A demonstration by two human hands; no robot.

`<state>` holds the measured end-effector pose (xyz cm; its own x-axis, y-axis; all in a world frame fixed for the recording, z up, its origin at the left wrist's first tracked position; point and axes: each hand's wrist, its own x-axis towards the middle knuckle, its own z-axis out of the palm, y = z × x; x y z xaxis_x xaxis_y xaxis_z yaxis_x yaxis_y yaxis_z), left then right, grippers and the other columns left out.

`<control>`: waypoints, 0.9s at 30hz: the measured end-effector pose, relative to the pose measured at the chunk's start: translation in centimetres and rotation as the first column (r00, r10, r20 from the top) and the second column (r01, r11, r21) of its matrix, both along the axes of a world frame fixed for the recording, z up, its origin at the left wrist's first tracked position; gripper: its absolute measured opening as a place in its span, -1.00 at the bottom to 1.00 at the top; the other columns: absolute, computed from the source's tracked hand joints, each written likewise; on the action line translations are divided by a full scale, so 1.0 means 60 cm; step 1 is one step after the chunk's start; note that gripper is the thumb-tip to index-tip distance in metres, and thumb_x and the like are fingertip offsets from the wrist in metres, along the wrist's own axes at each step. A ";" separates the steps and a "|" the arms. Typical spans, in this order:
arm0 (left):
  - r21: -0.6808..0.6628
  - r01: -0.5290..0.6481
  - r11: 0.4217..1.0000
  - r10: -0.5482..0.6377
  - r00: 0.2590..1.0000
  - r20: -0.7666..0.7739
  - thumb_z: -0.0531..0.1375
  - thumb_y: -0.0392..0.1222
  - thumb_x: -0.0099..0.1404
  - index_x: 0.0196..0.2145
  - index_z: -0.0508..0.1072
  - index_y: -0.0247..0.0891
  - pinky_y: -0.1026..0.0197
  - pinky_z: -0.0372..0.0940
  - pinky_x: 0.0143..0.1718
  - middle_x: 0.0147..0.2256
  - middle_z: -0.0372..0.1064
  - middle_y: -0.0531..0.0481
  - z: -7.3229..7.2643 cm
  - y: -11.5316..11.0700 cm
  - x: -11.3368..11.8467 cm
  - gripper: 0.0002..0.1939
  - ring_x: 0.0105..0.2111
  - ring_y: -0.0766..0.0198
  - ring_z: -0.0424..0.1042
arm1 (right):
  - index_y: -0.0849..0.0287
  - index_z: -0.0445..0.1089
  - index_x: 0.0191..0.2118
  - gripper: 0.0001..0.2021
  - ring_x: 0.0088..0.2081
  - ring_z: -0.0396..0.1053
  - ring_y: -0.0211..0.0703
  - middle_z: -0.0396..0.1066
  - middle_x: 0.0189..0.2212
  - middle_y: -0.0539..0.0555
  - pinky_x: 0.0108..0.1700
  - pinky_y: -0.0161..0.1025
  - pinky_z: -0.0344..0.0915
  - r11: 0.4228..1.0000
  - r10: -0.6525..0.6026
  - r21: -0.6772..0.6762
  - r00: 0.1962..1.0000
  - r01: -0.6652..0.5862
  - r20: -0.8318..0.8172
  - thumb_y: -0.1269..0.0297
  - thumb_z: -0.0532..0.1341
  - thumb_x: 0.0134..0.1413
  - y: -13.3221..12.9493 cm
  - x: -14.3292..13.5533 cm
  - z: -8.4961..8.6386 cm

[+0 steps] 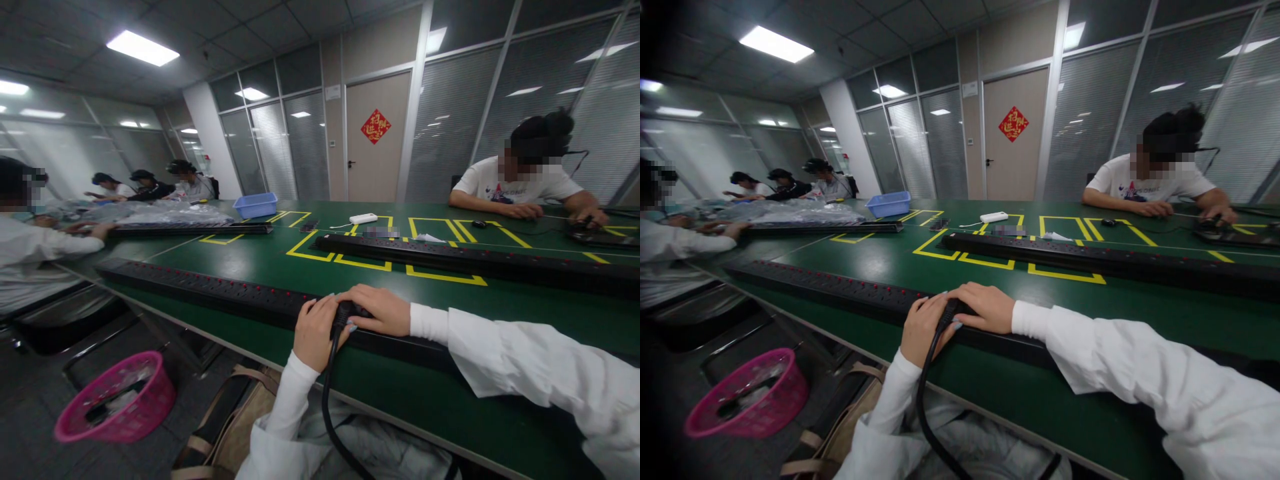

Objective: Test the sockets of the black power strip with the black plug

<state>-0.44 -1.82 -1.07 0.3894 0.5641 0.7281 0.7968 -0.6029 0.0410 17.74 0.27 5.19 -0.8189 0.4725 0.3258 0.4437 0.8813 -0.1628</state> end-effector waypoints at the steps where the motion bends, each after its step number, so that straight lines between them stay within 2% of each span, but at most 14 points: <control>1: -0.004 0.003 1.000 -0.003 1.000 0.002 0.04 -0.03 0.17 -0.06 0.25 -0.30 0.06 0.13 -0.09 -0.13 0.34 -0.18 0.000 0.000 0.000 -0.58 -0.07 0.12 0.28 | 0.19 0.11 0.02 -0.64 -0.13 0.20 -0.14 0.24 -0.14 0.17 -0.13 -0.17 0.19 1.000 0.001 0.001 1.000 -0.001 -0.002 0.19 0.01 0.11 0.000 0.000 0.000; 27: -0.018 0.003 1.000 -0.002 1.000 0.020 0.03 -0.03 0.18 -0.06 0.25 -0.30 0.07 0.10 -0.06 -0.11 0.33 -0.15 -0.001 -0.001 0.001 -0.58 -0.05 0.15 0.26 | 0.20 0.11 0.01 -0.64 -0.14 0.20 -0.13 0.24 -0.15 0.17 -0.15 -0.18 0.20 1.000 -0.021 -0.012 1.000 0.021 0.002 0.20 0.02 0.10 -0.002 0.000 0.002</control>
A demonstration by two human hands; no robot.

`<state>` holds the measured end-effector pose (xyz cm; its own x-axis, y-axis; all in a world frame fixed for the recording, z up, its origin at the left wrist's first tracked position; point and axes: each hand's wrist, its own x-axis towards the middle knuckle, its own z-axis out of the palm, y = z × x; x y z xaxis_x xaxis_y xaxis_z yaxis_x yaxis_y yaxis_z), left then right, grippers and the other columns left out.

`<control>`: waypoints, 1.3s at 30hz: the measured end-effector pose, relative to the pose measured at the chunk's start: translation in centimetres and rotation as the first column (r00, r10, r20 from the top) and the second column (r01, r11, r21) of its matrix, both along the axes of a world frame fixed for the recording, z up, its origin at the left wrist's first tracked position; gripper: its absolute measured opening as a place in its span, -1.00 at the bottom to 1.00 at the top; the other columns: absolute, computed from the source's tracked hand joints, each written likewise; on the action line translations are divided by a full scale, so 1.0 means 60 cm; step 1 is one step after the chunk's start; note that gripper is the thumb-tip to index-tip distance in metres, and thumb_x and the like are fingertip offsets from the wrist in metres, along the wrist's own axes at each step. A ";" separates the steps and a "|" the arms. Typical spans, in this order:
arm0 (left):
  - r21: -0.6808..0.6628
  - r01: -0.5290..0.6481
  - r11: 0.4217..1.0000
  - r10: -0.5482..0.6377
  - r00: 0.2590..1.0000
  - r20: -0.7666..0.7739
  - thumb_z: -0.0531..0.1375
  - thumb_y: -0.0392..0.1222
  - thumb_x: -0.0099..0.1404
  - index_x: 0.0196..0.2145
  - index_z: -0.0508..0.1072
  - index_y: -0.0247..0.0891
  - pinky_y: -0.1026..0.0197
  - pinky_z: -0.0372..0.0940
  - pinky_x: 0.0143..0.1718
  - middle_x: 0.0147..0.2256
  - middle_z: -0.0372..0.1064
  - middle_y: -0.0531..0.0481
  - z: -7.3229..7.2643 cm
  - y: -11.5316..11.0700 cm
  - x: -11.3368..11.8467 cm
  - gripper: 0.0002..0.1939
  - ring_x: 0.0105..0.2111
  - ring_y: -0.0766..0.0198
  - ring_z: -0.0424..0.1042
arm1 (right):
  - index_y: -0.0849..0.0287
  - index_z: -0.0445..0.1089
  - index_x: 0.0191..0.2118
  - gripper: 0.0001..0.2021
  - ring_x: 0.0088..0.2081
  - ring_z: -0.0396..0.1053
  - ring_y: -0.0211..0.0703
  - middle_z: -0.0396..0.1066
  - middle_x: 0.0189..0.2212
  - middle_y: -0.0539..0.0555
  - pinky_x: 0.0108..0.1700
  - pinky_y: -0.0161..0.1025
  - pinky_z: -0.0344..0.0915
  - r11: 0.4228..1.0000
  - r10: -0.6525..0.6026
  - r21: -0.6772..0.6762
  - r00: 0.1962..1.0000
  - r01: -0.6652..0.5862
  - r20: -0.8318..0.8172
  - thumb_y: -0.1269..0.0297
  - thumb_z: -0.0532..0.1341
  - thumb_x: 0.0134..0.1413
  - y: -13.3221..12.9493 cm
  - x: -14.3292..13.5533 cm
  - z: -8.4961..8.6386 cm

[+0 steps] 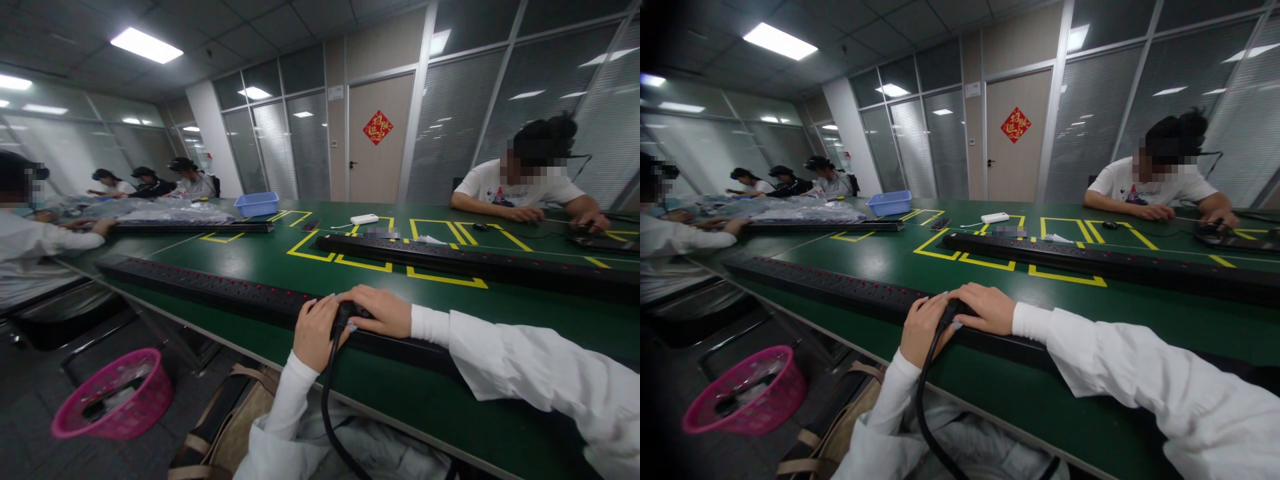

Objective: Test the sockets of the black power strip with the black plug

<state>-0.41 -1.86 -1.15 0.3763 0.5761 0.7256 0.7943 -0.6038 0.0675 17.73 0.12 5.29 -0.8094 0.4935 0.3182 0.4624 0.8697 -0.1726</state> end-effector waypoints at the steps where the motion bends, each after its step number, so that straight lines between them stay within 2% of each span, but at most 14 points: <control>1: 0.000 -0.001 1.000 0.001 1.000 -0.001 0.03 -0.02 0.18 -0.07 0.25 -0.30 0.07 0.10 -0.06 -0.11 0.33 -0.15 0.000 0.000 0.000 -0.58 -0.05 0.15 0.26 | 0.20 0.11 0.01 -0.64 -0.14 0.20 -0.13 0.24 -0.15 0.17 -0.15 -0.18 0.20 1.000 0.001 0.001 1.000 -0.001 -0.002 0.20 0.02 0.11 0.000 0.000 0.000; 39: -0.012 0.004 1.000 -0.004 1.000 -0.005 0.01 -0.01 0.19 -0.06 0.24 -0.32 0.06 0.09 -0.06 -0.09 0.32 -0.16 -0.003 0.002 0.000 -0.57 -0.04 0.14 0.24 | 0.19 0.12 0.02 -0.64 -0.13 0.19 -0.12 0.24 -0.15 0.17 -0.13 -0.16 0.20 1.000 0.017 0.003 1.000 -0.017 -0.001 0.19 0.01 0.11 0.003 0.002 -0.002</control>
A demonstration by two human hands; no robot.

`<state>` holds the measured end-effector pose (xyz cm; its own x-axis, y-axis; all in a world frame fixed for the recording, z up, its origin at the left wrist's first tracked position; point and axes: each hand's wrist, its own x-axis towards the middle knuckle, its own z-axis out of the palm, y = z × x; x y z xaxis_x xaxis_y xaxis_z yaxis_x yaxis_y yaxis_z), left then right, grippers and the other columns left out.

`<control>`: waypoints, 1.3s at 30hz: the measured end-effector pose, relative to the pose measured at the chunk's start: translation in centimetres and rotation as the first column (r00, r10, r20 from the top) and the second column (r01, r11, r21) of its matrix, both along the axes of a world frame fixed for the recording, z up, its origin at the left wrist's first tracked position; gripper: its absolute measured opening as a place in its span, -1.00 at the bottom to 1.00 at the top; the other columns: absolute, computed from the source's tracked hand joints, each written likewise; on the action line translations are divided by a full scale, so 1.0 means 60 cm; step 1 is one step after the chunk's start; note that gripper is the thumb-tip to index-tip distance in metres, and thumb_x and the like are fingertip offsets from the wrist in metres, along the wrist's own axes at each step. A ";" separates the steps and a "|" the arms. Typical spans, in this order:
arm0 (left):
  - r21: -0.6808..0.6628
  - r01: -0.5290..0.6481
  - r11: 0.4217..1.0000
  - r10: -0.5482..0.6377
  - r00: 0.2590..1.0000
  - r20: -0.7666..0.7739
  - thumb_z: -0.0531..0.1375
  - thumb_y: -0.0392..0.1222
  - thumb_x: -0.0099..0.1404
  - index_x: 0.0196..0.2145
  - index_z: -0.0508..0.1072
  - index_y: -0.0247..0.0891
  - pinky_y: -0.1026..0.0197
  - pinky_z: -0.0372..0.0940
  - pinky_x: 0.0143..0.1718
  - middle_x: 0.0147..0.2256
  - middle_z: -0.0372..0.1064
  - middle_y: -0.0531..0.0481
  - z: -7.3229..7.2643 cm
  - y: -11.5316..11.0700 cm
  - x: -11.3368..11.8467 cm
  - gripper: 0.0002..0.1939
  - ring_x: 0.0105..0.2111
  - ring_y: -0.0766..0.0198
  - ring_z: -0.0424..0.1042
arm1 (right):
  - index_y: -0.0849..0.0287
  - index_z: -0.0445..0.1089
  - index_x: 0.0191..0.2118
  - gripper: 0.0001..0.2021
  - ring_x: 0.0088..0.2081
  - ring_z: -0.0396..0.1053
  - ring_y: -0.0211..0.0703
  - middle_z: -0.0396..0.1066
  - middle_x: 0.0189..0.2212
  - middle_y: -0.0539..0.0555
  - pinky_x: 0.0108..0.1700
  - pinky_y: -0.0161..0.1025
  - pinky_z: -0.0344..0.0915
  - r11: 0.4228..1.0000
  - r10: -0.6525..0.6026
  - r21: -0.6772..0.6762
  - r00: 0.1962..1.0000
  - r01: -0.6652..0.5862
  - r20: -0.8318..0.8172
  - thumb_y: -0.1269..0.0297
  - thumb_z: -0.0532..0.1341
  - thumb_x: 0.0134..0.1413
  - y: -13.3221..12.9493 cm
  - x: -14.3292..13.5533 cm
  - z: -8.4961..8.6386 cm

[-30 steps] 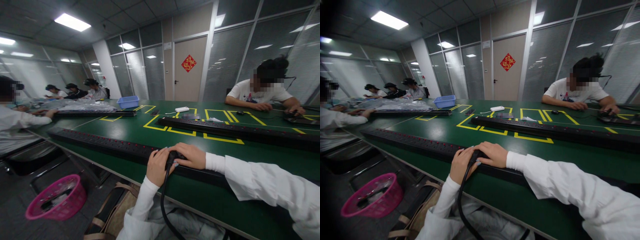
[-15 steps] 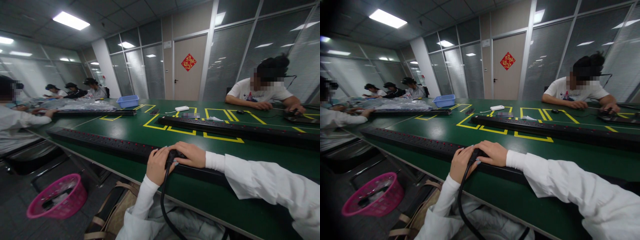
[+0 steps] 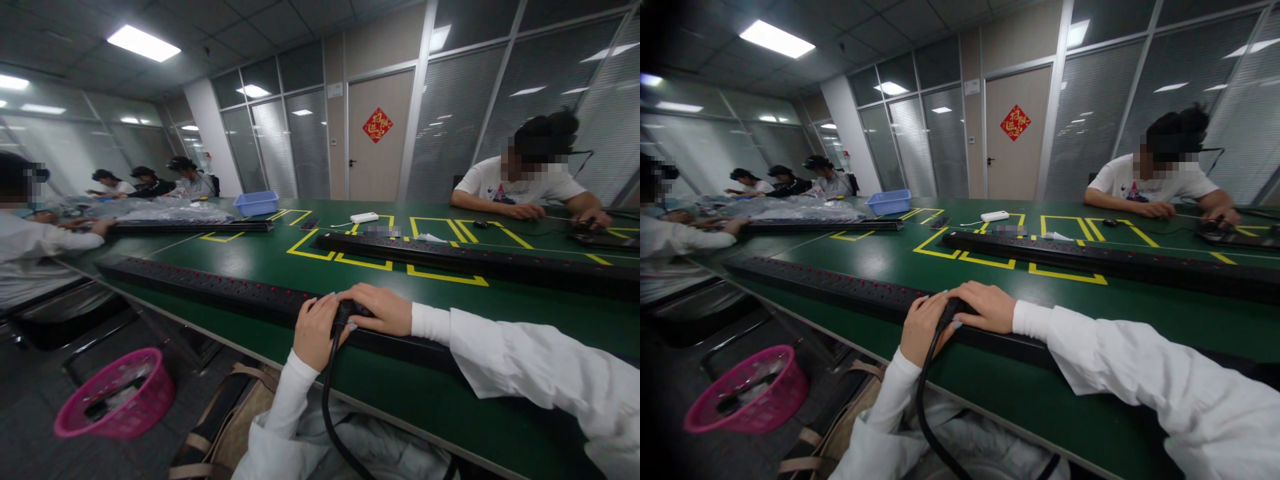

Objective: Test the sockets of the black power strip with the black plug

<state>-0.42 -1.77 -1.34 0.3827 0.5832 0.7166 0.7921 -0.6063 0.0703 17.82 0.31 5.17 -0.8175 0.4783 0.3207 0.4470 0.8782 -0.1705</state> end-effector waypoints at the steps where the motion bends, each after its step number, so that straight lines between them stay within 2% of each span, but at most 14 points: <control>1: -0.003 -0.001 1.000 0.001 1.000 0.000 0.01 -0.01 0.19 -0.06 0.24 -0.32 0.06 0.09 -0.06 -0.09 0.32 -0.17 0.000 0.000 0.000 -0.57 -0.04 0.14 0.24 | 0.19 0.12 0.02 -0.64 -0.13 0.19 -0.12 0.24 -0.16 0.17 -0.13 -0.17 0.20 1.000 0.003 0.001 1.000 -0.003 -0.001 0.19 0.01 0.11 0.000 0.000 0.000; 39: 0.004 0.003 1.000 -0.003 1.000 0.000 0.00 -0.03 0.19 -0.05 0.24 -0.32 0.04 0.09 -0.06 -0.10 0.32 -0.19 0.003 -0.002 -0.001 -0.58 -0.04 0.12 0.25 | 0.19 0.11 0.01 -0.63 -0.14 0.20 -0.12 0.24 -0.15 0.17 -0.14 -0.17 0.20 1.000 -0.009 -0.003 1.000 0.009 0.002 0.19 0.02 0.10 0.000 -0.002 0.000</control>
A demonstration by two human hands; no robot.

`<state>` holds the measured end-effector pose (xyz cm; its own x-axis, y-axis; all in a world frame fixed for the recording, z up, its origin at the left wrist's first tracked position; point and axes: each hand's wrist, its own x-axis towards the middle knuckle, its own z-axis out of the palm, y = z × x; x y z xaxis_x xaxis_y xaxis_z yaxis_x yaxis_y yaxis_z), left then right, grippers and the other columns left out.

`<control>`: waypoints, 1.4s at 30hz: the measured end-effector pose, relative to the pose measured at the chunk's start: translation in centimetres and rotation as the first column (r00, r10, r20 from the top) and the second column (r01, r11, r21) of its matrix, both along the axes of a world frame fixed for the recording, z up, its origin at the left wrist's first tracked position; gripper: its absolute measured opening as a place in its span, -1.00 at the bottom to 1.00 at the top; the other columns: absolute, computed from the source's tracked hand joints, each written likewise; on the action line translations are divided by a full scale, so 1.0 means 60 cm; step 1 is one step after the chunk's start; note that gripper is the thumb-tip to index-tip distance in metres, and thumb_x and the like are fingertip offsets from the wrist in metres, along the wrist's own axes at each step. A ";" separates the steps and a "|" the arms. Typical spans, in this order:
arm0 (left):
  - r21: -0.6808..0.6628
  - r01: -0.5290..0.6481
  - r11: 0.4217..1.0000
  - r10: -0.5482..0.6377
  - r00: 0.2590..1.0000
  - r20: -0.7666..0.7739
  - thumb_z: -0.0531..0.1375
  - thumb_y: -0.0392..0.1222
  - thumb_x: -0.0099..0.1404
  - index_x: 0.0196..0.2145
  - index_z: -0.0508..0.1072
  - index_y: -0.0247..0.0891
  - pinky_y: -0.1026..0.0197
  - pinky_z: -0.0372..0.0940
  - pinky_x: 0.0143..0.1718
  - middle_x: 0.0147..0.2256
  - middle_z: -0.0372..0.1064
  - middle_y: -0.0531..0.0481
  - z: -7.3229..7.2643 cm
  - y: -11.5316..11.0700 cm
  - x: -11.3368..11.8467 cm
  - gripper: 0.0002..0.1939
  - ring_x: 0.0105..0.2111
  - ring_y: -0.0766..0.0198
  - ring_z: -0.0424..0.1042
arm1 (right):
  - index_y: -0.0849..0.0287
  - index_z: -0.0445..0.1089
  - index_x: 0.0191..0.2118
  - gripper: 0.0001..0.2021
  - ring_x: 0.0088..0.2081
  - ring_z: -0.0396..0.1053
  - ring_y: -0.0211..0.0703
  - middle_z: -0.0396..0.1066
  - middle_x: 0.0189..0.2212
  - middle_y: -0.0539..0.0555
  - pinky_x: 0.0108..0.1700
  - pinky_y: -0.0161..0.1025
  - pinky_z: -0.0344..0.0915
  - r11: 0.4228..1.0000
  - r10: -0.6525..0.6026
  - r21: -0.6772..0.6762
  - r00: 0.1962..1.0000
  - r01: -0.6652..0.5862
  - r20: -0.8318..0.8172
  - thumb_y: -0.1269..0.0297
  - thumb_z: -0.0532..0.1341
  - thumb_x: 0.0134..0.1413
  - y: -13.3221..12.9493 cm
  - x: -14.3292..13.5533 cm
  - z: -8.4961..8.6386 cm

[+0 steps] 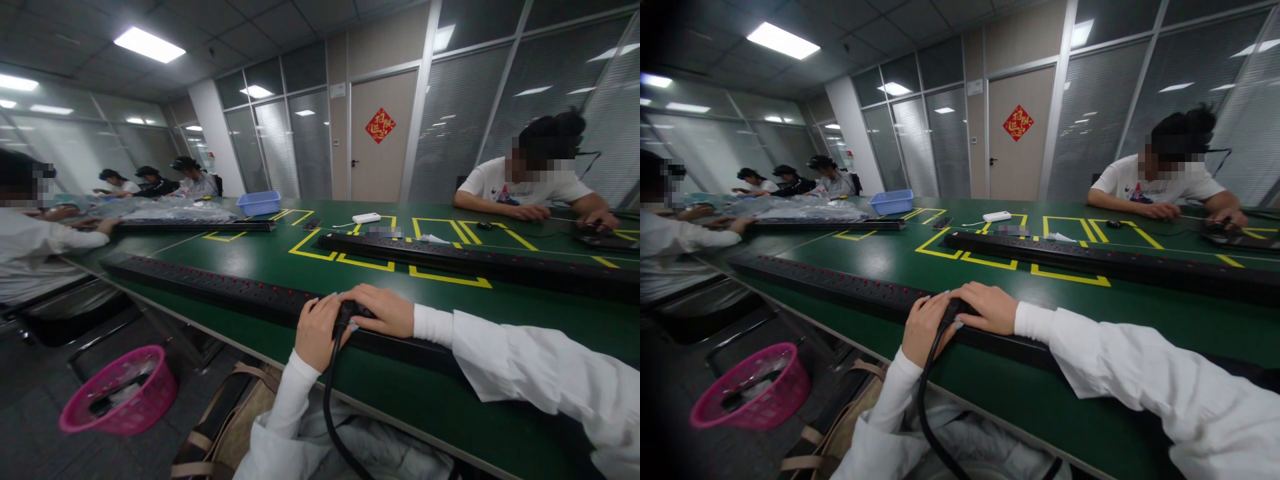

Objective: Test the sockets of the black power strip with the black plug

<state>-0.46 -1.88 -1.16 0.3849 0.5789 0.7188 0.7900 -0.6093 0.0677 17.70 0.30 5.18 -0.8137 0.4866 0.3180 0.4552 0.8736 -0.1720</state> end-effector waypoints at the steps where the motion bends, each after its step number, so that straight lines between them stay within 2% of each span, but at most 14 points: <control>1: 0.005 -0.003 1.000 0.003 1.000 -0.002 0.01 -0.03 0.19 -0.05 0.24 -0.32 0.05 0.10 -0.06 -0.11 0.33 -0.19 0.000 0.000 0.000 -0.58 -0.05 0.12 0.26 | 0.19 0.11 0.01 -0.63 -0.14 0.20 -0.12 0.24 -0.15 0.18 -0.14 -0.17 0.20 1.000 0.000 0.002 1.000 0.000 -0.002 0.18 0.02 0.10 0.000 0.000 0.000; 24: 0.024 -0.008 1.000 0.008 1.000 -0.002 0.03 -0.03 0.17 -0.04 0.24 -0.31 0.07 0.12 -0.09 -0.11 0.33 -0.18 0.004 -0.002 0.001 -0.56 -0.06 0.13 0.27 | 0.21 0.12 -0.01 -0.65 -0.14 0.21 -0.12 0.24 -0.15 0.19 -0.15 -0.17 0.21 1.000 -0.004 -0.005 1.000 0.003 -0.021 0.19 0.03 0.10 -0.003 0.000 0.002; 42: -0.010 0.004 1.000 -0.004 1.000 0.000 0.02 -0.01 0.18 -0.02 0.22 -0.30 0.06 0.09 -0.06 -0.08 0.31 -0.16 0.001 0.000 -0.001 -0.55 -0.03 0.13 0.24 | 0.21 0.12 -0.02 -0.65 -0.15 0.21 -0.13 0.24 -0.16 0.18 -0.15 -0.18 0.20 1.000 -0.009 -0.004 1.000 0.009 -0.012 0.20 0.04 0.09 -0.002 0.001 0.002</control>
<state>-0.49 -1.85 -1.12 0.3872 0.5848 0.7128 0.7876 -0.6117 0.0741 17.75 0.17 5.28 -0.8055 0.4950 0.3259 0.4607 0.8689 -0.1809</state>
